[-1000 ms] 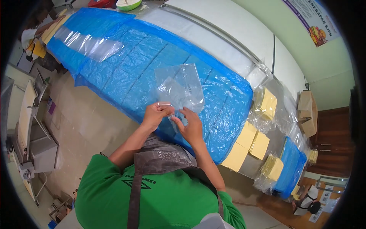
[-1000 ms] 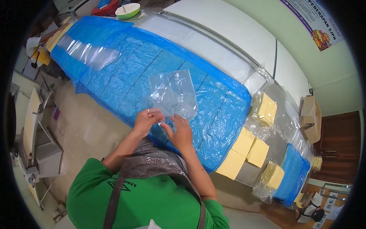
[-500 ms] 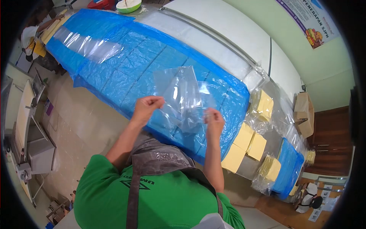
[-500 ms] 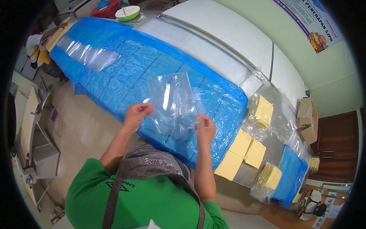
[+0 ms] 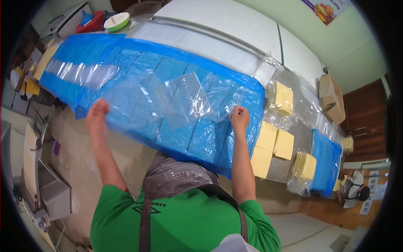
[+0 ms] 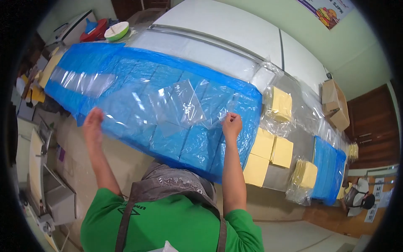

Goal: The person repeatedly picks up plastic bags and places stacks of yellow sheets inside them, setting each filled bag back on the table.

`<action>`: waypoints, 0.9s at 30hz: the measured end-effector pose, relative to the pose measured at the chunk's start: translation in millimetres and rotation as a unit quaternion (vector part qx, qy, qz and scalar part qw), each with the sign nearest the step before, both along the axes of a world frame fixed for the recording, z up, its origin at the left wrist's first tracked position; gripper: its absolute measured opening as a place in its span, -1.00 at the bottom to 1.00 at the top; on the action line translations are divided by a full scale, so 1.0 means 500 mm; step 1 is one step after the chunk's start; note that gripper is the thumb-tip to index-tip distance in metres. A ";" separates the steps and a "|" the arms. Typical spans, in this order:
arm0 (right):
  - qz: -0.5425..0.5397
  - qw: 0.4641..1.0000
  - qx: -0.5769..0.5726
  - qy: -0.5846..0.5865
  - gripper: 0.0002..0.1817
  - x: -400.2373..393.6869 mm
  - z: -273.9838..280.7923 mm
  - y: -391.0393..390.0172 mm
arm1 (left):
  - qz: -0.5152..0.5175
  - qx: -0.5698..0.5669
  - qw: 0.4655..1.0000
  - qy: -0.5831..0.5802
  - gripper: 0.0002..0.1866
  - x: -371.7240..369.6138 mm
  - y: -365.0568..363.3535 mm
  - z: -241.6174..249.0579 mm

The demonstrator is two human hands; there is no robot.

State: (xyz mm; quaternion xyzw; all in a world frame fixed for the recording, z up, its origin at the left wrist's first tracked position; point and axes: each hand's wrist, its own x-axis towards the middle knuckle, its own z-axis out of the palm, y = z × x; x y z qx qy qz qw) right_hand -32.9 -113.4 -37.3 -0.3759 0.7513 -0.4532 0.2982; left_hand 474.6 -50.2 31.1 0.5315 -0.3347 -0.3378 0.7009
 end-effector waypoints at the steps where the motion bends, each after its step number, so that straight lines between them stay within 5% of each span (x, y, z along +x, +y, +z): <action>1: -0.025 0.979 -0.104 0.173 -0.70 0.003 -0.021 0.002 | 0.004 -0.018 1.000 0.012 -0.69 0.040 0.005 0.008; 2: -0.051 0.917 -0.200 0.342 -0.64 0.008 -0.032 0.003 | -0.007 -0.015 1.000 0.010 -0.71 0.059 0.011 0.015; 4: 0.001 0.906 -0.270 0.326 -0.54 0.072 0.069 0.034 | -0.048 0.015 0.999 0.003 -0.74 0.035 0.011 0.006; 5: 0.063 0.916 -0.284 0.277 -0.57 0.098 0.066 0.039 | -0.080 0.047 0.996 -0.003 -0.75 0.005 0.008 -0.015; 6: 0.122 0.968 -0.196 0.098 -0.66 0.158 0.125 0.073 | -0.103 0.086 0.991 0.002 -0.74 -0.053 0.000 -0.034; 8: 0.333 0.930 -0.155 -0.019 -0.62 0.214 0.161 0.111 | -0.187 0.119 0.974 0.043 -0.73 -0.227 0.011 -0.009; 12: 0.350 0.925 -0.124 -0.083 -0.59 0.241 0.165 0.178 | -0.321 0.113 0.938 0.064 -0.80 -0.386 0.046 -0.026; 14: 0.384 0.902 -0.035 -0.195 -0.62 0.221 0.164 0.206 | -0.342 0.136 0.914 0.171 -0.88 -0.413 0.058 -0.060; 17: 0.323 0.921 -0.009 -0.216 -0.71 0.175 0.163 0.239 | -0.359 0.147 0.914 0.119 -0.94 -0.440 0.059 -0.068; 18: 0.259 0.948 -0.037 -0.179 -0.75 0.148 0.162 0.246 | -0.361 0.148 0.913 0.118 -0.94 -0.439 0.054 -0.062; 20: 0.127 0.983 -0.063 -0.118 -0.80 0.069 0.146 0.251 | -0.308 0.122 0.929 -0.165 -0.96 -0.426 0.037 -0.026; 21: 0.062 0.992 -0.061 -0.093 -0.83 0.028 0.135 0.255 | -0.303 0.126 0.930 -0.169 -0.96 -0.428 0.031 0.002; 23: 0.101 0.982 -0.097 0.127 -0.87 0.002 0.178 0.285 | -0.281 0.096 0.900 -0.321 -0.88 -0.445 0.025 0.060; 27: 0.249 0.917 -0.240 0.199 -0.85 0.049 0.227 0.329 | -0.372 0.076 0.894 -0.237 -0.86 -0.536 0.054 0.119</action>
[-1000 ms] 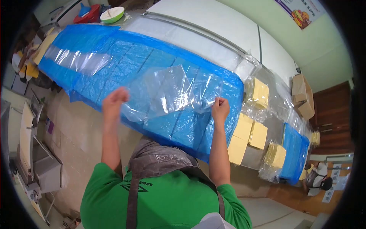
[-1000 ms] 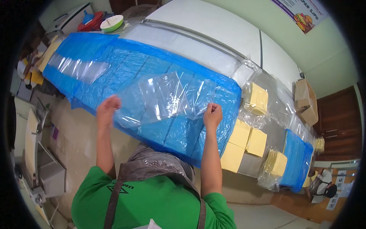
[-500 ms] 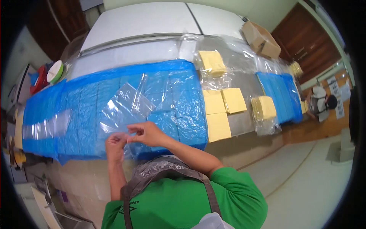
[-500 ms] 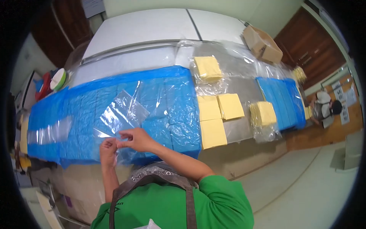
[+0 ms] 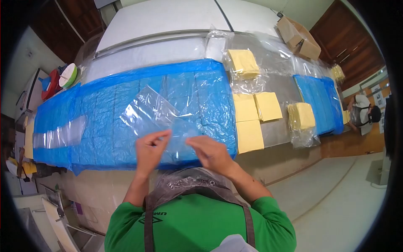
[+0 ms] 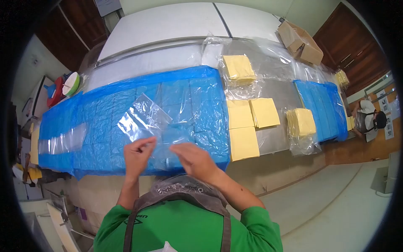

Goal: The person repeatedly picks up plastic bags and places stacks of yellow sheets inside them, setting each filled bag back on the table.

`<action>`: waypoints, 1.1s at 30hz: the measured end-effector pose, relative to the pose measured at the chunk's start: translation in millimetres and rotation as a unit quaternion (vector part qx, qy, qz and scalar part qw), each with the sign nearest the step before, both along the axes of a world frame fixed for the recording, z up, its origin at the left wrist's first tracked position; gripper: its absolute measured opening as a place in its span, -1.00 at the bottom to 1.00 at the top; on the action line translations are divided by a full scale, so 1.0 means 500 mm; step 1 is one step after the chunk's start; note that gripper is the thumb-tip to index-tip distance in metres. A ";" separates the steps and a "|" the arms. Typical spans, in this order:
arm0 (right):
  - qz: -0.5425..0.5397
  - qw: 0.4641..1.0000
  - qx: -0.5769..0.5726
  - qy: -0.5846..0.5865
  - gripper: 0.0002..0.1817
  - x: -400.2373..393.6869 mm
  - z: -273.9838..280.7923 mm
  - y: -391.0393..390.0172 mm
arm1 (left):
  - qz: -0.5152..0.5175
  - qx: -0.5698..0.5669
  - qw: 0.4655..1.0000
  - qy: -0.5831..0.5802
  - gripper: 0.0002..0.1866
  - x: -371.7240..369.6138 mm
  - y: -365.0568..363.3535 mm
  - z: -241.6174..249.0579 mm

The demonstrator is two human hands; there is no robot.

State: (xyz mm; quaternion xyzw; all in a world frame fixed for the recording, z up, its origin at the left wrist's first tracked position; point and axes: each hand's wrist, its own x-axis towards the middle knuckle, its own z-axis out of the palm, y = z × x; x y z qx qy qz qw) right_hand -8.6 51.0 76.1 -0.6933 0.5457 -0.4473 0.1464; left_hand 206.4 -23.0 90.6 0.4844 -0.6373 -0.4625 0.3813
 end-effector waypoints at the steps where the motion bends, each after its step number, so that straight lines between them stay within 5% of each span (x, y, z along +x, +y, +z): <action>1: 0.089 0.994 0.042 -0.046 -0.77 0.021 -0.009 -0.004 | -0.047 0.002 0.999 0.018 -0.86 -0.038 0.031 0.031; 3: 0.163 0.979 0.080 -0.092 -0.67 0.060 0.001 -0.016 | -0.235 -0.147 0.961 0.011 -0.87 -0.112 0.090 0.068; 6: 0.017 0.998 0.024 -0.053 -0.54 0.060 0.044 -0.035 | -0.397 -0.111 0.910 0.039 -0.89 -0.191 0.140 0.105; 8: 0.014 0.992 0.122 -0.017 -0.55 0.015 0.028 -0.045 | -0.284 -0.357 0.890 -0.001 -0.91 -0.202 0.099 0.075; 11: 0.089 0.972 0.180 -0.123 -0.62 -0.164 -0.013 -0.009 | -0.120 -0.407 0.883 -0.199 -0.79 -0.167 -0.033 0.026; 13: -0.115 0.909 0.217 -0.337 -0.73 -0.296 -0.067 0.023 | -0.061 -0.410 0.891 -0.188 -0.86 -0.163 -0.128 -0.021; 15: -0.402 0.848 0.199 -0.282 -0.66 -0.457 -0.188 0.067 | 0.013 -0.365 0.907 -0.208 -0.89 -0.160 -0.190 -0.050; 16: -0.450 0.786 0.187 -0.381 -0.57 -0.505 -0.209 0.084 | 0.006 -0.262 0.935 -0.238 -0.74 -0.160 -0.203 -0.040; 17: -0.451 0.784 0.188 -0.382 -0.57 -0.538 -0.246 0.092 | -0.001 -0.157 0.952 -0.264 -0.57 -0.169 -0.209 -0.024; 18: -0.433 0.741 0.184 -0.480 -0.69 -0.570 -0.289 0.091 | -0.001 -0.159 0.951 -0.266 -0.57 -0.197 -0.198 0.001; 20: -0.408 0.685 0.182 -0.576 -0.79 -0.594 -0.311 0.087 | -0.065 -0.323 0.876 -0.352 -0.15 -0.272 -0.144 0.044; 22: -0.392 0.755 0.247 -0.463 -0.83 -0.579 -0.303 0.057 | -0.183 -0.300 0.884 -0.309 0.11 -0.352 -0.109 0.051; 24: -0.373 0.787 0.279 -0.405 -0.83 -0.599 -0.291 0.058 | -0.240 -0.315 0.866 -0.306 0.03 -0.466 -0.058 0.004; 27: -0.387 0.884 0.257 0.055 -0.46 -0.670 -0.281 0.097 | -0.340 -0.329 0.835 -0.282 -0.20 -0.633 0.007 -0.113; 28: -0.394 0.866 0.307 -0.023 -0.24 -0.677 -0.164 0.082 | -0.370 -0.324 0.829 -0.267 -0.29 -0.685 0.023 -0.138; 29: -0.390 0.867 0.310 -0.024 -0.24 -0.710 -0.195 0.061 | -0.369 -0.320 0.830 -0.270 -0.29 -0.728 0.036 -0.165; 31: -0.416 0.871 0.214 0.149 -0.21 -0.780 -0.275 0.019 | -0.377 -0.352 0.801 -0.302 -0.39 -0.796 0.045 -0.210; 33: -0.345 0.859 0.378 0.000 -0.08 -0.780 -0.242 -0.023 | -0.362 -0.346 0.800 -0.331 -0.40 -0.820 0.041 -0.245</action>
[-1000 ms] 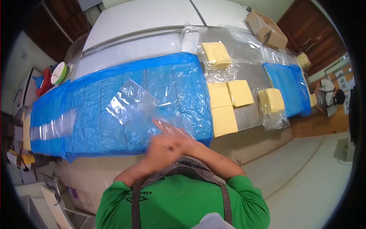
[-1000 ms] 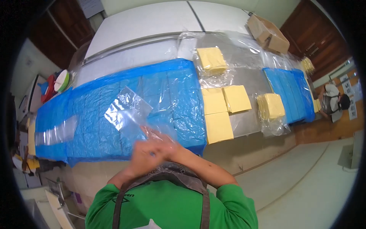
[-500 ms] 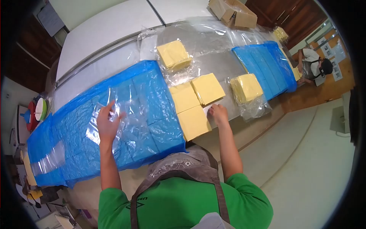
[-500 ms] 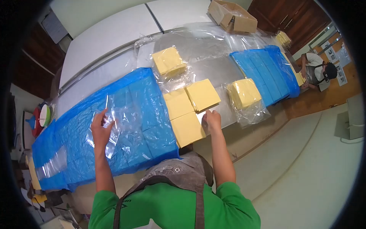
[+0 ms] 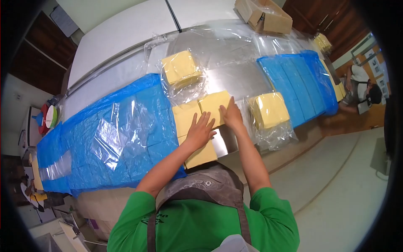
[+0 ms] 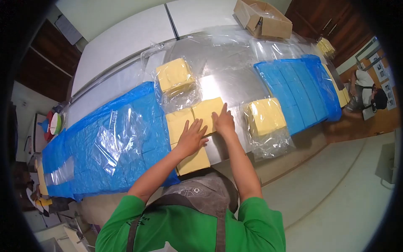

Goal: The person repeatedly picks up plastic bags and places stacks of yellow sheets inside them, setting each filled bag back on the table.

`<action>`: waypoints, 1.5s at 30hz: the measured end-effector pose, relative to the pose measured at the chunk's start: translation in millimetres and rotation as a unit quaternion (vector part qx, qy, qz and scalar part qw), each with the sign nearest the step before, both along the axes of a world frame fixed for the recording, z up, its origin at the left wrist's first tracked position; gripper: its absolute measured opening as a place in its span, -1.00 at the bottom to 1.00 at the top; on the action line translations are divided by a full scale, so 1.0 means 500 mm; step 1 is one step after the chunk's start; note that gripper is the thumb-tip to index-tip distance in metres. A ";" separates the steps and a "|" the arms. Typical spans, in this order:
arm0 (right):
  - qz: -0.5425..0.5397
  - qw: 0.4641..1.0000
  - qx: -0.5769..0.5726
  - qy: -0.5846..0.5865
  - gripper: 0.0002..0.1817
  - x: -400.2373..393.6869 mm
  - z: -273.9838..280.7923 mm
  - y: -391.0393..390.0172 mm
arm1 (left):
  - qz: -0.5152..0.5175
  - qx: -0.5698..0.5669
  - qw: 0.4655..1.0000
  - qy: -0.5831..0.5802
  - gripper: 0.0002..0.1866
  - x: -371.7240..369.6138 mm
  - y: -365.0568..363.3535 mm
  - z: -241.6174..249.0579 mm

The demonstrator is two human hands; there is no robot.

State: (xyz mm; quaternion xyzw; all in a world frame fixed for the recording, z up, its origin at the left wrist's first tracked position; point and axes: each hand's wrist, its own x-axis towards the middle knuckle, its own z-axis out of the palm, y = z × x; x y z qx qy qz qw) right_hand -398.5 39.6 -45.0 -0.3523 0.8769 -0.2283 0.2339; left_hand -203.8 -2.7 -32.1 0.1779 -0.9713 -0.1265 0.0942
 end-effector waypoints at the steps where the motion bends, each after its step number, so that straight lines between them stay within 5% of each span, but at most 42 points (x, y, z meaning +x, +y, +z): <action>1: -0.004 0.999 0.026 0.020 -0.07 0.009 0.003 -0.012 | 0.022 -0.004 0.999 -0.025 -0.40 -0.002 0.000 -0.007; 12: -0.018 0.998 0.046 0.030 0.04 -0.062 0.014 -0.037 | 0.039 0.005 0.997 0.059 -0.50 -0.002 -0.022 -0.039; 14: -0.014 0.986 0.033 -0.164 -0.05 -0.115 -0.048 -0.063 | 0.044 0.024 0.996 0.071 -0.53 -0.006 -0.025 -0.038; 23: 0.055 0.961 0.057 -0.266 -0.38 -0.109 0.031 -0.079 | 0.062 0.057 0.990 0.111 -0.69 0.004 -0.031 -0.063; 25: 0.065 0.909 -0.032 -0.410 -0.47 -0.108 0.023 -0.071 | 0.055 0.076 0.988 0.126 -0.69 0.008 -0.030 -0.066; 28: 0.064 0.879 0.013 -0.472 -0.47 -0.124 0.024 -0.082 | 0.060 0.081 0.987 0.126 -0.70 0.007 -0.028 -0.069; 32: 0.048 0.888 0.059 -0.453 -0.50 -0.127 0.035 -0.082 | 0.059 0.090 0.988 0.115 -0.70 0.004 -0.030 -0.061; 41: 0.047 0.858 -0.102 -0.501 -0.51 -0.104 -0.002 -0.064 | 0.063 0.118 0.985 0.109 -0.68 0.013 -0.034 -0.052; 45: 0.058 0.893 -0.109 -0.433 -0.51 -0.089 0.056 -0.049 | 0.083 0.188 0.967 0.149 -0.65 0.048 -0.041 -0.026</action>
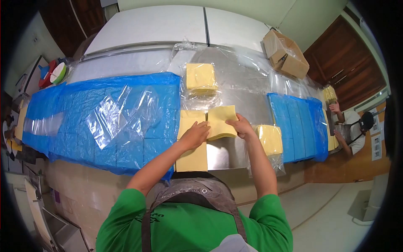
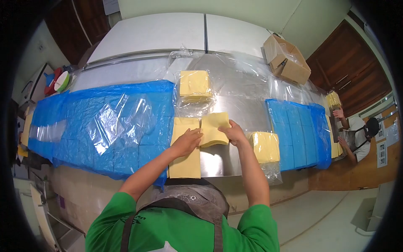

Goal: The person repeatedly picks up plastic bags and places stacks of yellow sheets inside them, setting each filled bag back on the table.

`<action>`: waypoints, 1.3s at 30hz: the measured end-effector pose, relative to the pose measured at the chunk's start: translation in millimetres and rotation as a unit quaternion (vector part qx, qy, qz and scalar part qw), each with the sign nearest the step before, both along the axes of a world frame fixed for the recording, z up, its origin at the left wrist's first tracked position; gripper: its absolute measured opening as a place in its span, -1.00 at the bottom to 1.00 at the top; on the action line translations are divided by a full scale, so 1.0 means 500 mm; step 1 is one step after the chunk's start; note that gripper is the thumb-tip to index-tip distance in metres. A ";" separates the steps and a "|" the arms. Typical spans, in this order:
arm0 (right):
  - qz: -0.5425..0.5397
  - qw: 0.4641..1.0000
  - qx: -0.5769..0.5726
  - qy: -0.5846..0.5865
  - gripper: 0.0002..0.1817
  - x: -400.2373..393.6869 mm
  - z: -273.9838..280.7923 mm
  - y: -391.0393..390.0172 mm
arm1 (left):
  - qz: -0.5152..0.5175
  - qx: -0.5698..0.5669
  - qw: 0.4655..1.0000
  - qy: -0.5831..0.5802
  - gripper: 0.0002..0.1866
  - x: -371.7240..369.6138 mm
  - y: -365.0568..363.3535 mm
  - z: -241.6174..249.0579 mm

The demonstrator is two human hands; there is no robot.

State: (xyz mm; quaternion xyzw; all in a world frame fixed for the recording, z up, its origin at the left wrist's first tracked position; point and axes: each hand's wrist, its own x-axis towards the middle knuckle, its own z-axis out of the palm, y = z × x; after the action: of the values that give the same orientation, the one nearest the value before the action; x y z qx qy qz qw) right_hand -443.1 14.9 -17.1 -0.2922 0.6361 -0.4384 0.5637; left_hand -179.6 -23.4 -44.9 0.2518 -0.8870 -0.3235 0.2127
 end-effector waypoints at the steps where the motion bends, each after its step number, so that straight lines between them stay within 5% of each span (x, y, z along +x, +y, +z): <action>1: -0.001 0.999 -0.028 0.026 -0.51 0.013 0.037 0.009 | 0.023 0.022 0.999 0.043 -0.64 0.013 -0.003 0.001; 5: 0.022 0.998 -0.045 0.030 -0.51 0.081 0.216 0.039 | 0.112 0.135 0.978 0.110 -0.61 0.046 -0.018 0.012; 7: 0.044 0.994 -0.096 -0.021 -0.55 0.138 0.299 0.058 | 0.205 0.435 0.827 0.292 -0.63 0.047 -0.030 -0.020; 8: 0.052 0.994 -0.094 -0.019 -0.55 0.158 0.329 0.066 | 0.206 0.519 0.770 0.308 -0.40 0.056 -0.035 -0.009; 9: 0.065 0.992 -0.097 -0.053 -0.58 0.177 0.354 0.075 | 0.211 0.519 0.767 0.314 -0.40 0.065 -0.035 0.001; 11: 0.087 0.987 -0.099 -0.087 -0.60 0.214 0.372 0.080 | 0.042 0.626 0.663 0.408 -0.10 0.098 -0.019 0.119; 12: 0.089 0.984 -0.108 -0.107 -0.61 0.234 0.374 0.080 | -0.057 0.327 0.886 0.323 0.14 0.137 -0.012 0.154; 13: 0.090 0.981 -0.115 -0.129 -0.62 0.253 0.377 0.078 | -0.052 0.326 0.887 0.324 0.14 0.176 -0.002 0.212; 14: 0.104 0.979 -0.114 -0.133 -0.59 0.273 0.380 0.075 | -0.074 0.573 0.710 0.403 0.05 0.215 0.013 0.276; 15: 0.106 0.979 -0.113 -0.135 -0.59 0.289 0.371 0.075 | -0.091 0.763 0.462 0.443 -0.04 0.239 0.024 0.308; 16: 0.099 0.985 -0.110 -0.090 -0.56 0.304 0.352 0.070 | -0.090 0.761 0.465 0.443 -0.04 0.250 0.027 0.308; 18: 0.095 0.989 -0.104 -0.045 -0.53 0.337 0.316 0.059 | 0.032 0.664 0.659 0.353 -0.28 0.263 0.043 0.294; 19: 0.108 0.990 -0.086 -0.012 -0.53 0.354 0.298 0.052 | 0.036 0.664 0.657 0.356 -0.28 0.266 0.044 0.278; 21: 0.124 0.990 -0.062 0.018 -0.52 0.377 0.300 0.058 | 0.085 0.579 0.744 0.321 -0.39 0.269 0.046 0.241; 24: 0.175 0.979 -0.094 0.036 -0.44 0.397 0.362 0.065 | 0.057 0.634 0.692 0.342 -0.45 0.320 0.054 0.298; 26: 0.034 0.937 -0.073 -0.339 -0.29 0.406 0.375 0.060 | 0.051 0.630 0.698 0.335 -0.48 0.350 0.064 0.345; 27: 0.035 0.937 -0.075 -0.339 -0.29 0.415 0.324 0.059 | 0.041 0.625 0.706 0.330 -0.50 0.360 0.065 0.357; 29: 0.036 0.729 -0.202 -0.653 -0.13 0.472 0.172 0.056 | 0.048 0.597 0.741 0.303 -0.50 0.378 0.063 0.334; 30: -0.053 0.904 -0.208 -0.370 -0.06 0.530 0.228 0.079 | 0.058 0.568 0.772 0.278 -0.50 0.386 0.058 0.318; 34: 0.038 0.827 -0.159 -0.539 -0.16 0.532 0.147 0.164 | 0.066 0.576 0.793 0.189 -0.45 0.415 0.074 0.243; 36: 0.066 0.942 -0.060 -0.325 -0.28 0.514 0.114 0.193 | 0.064 0.579 0.789 0.194 -0.44 0.409 0.093 0.216; 39: 0.045 0.944 0.012 -0.327 -0.34 0.521 0.127 0.215 | 0.058 0.577 0.791 0.195 -0.42 0.402 0.116 0.203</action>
State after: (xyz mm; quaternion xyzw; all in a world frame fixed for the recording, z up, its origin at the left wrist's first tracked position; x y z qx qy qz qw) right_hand -182.6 122.3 46.2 -0.1543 0.4081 -0.4764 0.7633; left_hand 21.4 34.6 56.4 0.3102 -0.4589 -0.8044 0.2147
